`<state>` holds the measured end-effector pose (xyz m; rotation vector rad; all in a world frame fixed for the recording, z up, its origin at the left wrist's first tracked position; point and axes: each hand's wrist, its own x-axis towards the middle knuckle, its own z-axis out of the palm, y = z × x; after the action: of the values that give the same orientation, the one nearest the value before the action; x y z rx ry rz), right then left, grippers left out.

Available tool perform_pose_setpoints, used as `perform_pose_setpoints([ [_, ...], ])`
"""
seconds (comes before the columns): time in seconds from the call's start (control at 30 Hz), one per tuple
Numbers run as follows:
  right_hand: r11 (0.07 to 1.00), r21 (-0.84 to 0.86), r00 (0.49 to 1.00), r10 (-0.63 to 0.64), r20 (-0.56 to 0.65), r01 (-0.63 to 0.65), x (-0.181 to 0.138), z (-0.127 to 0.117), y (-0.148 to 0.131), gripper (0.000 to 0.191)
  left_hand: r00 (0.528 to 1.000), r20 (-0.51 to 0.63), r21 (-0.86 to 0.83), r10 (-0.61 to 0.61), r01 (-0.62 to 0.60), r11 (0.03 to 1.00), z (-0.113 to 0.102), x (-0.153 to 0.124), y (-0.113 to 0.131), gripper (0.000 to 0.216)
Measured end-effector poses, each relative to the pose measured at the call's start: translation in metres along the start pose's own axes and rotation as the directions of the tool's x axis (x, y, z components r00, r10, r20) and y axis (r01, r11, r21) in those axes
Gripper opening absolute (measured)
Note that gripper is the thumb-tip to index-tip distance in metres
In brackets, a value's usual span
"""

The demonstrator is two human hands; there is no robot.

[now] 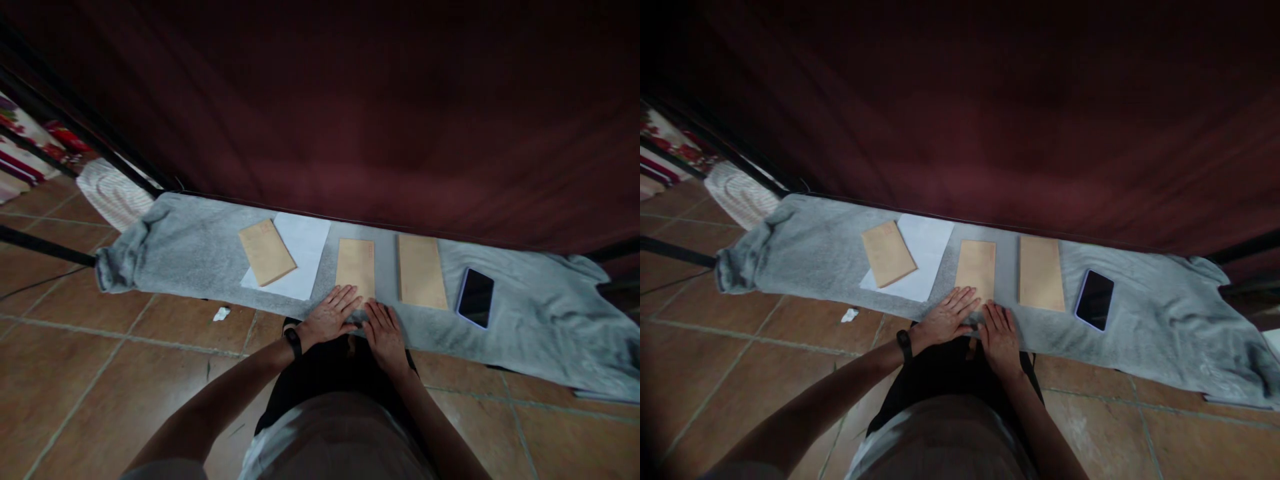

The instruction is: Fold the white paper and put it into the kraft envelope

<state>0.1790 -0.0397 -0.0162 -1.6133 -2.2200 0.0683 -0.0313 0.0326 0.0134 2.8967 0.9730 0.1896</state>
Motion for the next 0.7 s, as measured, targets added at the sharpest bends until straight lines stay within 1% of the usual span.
perform_pose_setpoints([
  [0.2, 0.998, 0.008, 0.996, -0.068, 0.058, 0.067, 0.014, -0.005, 0.007, 0.051, 1.000, 0.003, -0.017, 0.004, -0.004, 1.000, 0.001, -0.001, -0.002, 0.076],
  [0.37, 0.998, 0.000, 0.996, -0.065, 0.063, 0.065, 0.029, -0.004, 0.015, 0.049, 0.999, -0.006, -0.015, 0.037, -0.038, 0.999, 0.003, -0.003, -0.004, 0.074],
  [0.5, 0.998, -0.018, 0.997, -0.056, 0.057, 0.057, 0.042, -0.001, 0.023, 0.051, 0.998, -0.010, -0.010, 0.064, -0.064, 0.998, 0.003, -0.006, -0.009, 0.071],
  [0.7, 0.998, -0.060, 0.995, -0.031, 0.092, 0.036, 0.066, 0.010, 0.036, 0.053, 0.991, 0.001, -0.003, 0.130, -0.130, 0.991, -0.002, -0.009, -0.018, 0.072],
])
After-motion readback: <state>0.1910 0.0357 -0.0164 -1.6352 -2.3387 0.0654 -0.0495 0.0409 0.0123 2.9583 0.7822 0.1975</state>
